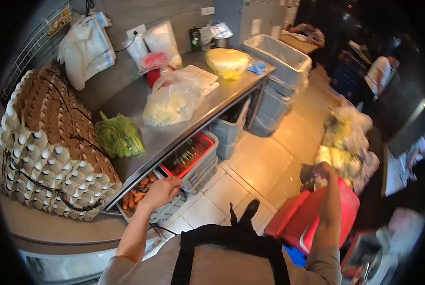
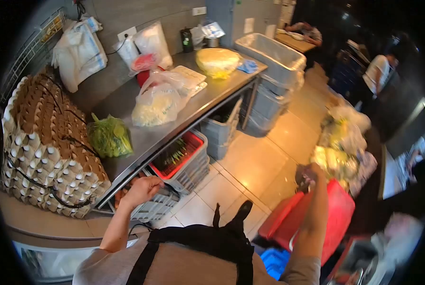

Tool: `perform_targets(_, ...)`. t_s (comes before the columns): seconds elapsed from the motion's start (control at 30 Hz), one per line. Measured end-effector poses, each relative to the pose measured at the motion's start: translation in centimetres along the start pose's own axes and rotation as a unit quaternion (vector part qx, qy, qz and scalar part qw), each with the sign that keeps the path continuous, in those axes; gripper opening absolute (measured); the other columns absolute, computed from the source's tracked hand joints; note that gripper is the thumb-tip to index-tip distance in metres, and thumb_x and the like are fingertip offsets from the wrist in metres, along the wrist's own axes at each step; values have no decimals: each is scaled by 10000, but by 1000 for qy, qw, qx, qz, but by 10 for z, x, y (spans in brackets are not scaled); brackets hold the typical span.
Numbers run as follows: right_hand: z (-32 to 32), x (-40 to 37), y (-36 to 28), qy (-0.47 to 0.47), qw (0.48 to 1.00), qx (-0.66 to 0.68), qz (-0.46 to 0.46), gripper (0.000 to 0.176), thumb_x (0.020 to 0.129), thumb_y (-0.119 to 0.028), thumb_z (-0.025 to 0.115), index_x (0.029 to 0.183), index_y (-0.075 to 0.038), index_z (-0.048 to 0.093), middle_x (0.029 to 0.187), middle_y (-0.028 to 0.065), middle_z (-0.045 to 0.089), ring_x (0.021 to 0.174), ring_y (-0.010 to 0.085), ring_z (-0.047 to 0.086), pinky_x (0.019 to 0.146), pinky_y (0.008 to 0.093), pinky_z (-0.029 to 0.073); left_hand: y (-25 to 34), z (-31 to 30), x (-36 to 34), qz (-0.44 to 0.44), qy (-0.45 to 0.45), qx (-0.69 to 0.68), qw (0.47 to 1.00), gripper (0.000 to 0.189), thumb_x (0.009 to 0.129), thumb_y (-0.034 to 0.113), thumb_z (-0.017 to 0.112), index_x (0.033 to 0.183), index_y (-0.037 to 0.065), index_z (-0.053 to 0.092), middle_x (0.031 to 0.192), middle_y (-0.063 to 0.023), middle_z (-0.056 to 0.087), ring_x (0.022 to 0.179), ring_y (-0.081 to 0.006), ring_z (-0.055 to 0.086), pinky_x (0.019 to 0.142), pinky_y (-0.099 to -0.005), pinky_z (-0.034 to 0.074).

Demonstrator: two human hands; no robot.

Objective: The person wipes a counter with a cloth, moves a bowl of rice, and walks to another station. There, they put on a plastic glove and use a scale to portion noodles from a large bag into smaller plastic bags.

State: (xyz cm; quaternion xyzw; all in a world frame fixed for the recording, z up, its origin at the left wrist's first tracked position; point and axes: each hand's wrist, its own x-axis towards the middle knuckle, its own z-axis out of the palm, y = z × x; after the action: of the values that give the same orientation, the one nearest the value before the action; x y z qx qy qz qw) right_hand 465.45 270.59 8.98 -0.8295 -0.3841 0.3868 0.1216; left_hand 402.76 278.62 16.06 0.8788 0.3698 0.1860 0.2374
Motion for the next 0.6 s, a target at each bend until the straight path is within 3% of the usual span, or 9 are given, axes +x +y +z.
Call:
perform_targets(0.07,-37,107,22,-73,993,91,33,78,705,-112,531,702,-80,602,589,60,561,497,171,515,438,263,384,-2,9,35,-41,41,30,998,96,762,118,564,761,23,573,774,-131,582,723,-312,564,634,-384,449)
perform_targets(0.1,-55,114,-10,-16,1000,-9,-11,78,707,-125,534,701,-75,593,569,58,541,501,172,513,429,261,381,-6,16,50,-60,70,52,994,112,764,130,576,759,18,577,773,-131,585,715,-313,565,625,-383,449)
perform_targets(0.17,-82,201,-42,-42,998,44,-30,78,694,-38,521,679,-45,598,543,78,559,408,162,501,347,295,368,-3,26,75,-126,140,66,980,124,737,119,624,760,2,590,752,-131,592,673,-306,565,592,-371,448)
perform_targets(0.27,-97,263,-154,-2,988,-34,-154,126,734,-156,547,666,-73,613,536,45,545,429,155,506,354,299,367,-4,14,114,-242,259,72,932,102,769,86,607,810,-7,599,751,-125,602,665,-247,575,594,-323,446)
perform_targets(0.33,-107,336,-214,-1,968,-119,-222,164,742,-206,557,706,-63,631,615,85,603,529,219,582,456,348,450,-12,-4,141,-280,368,-26,886,163,813,102,578,938,-4,584,797,-89,604,701,-183,573,614,-276,443)
perform_targets(0.4,-104,388,-278,110,915,-204,-331,132,701,-130,551,781,-62,632,739,96,638,680,239,615,613,352,489,-12,-41,180,-285,430,-132,847,283,847,132,547,1098,5,517,897,-57,581,777,-137,555,643,-243,439)
perform_targets(0.5,-95,408,-376,184,887,-279,-320,188,699,-142,555,827,-28,633,885,189,628,815,331,610,735,377,481,-28,-95,247,-239,461,-173,837,453,847,234,549,1232,31,423,1069,-79,528,877,-114,534,683,-230,432)
perform_targets(0.53,-86,436,-393,225,891,-281,-278,199,703,-137,558,844,-13,622,913,217,610,875,369,581,756,424,468,-50,-109,267,-237,469,-181,831,502,841,228,558,1264,29,375,1107,-85,506,899,-126,532,692,-237,435)
perform_targets(0.6,-72,463,-412,203,894,-300,-263,228,718,-121,550,914,-21,608,981,206,596,915,365,573,783,427,461,-101,-132,301,-265,482,-205,809,578,825,201,573,1303,18,305,1158,-102,474,915,-147,536,701,-250,442)
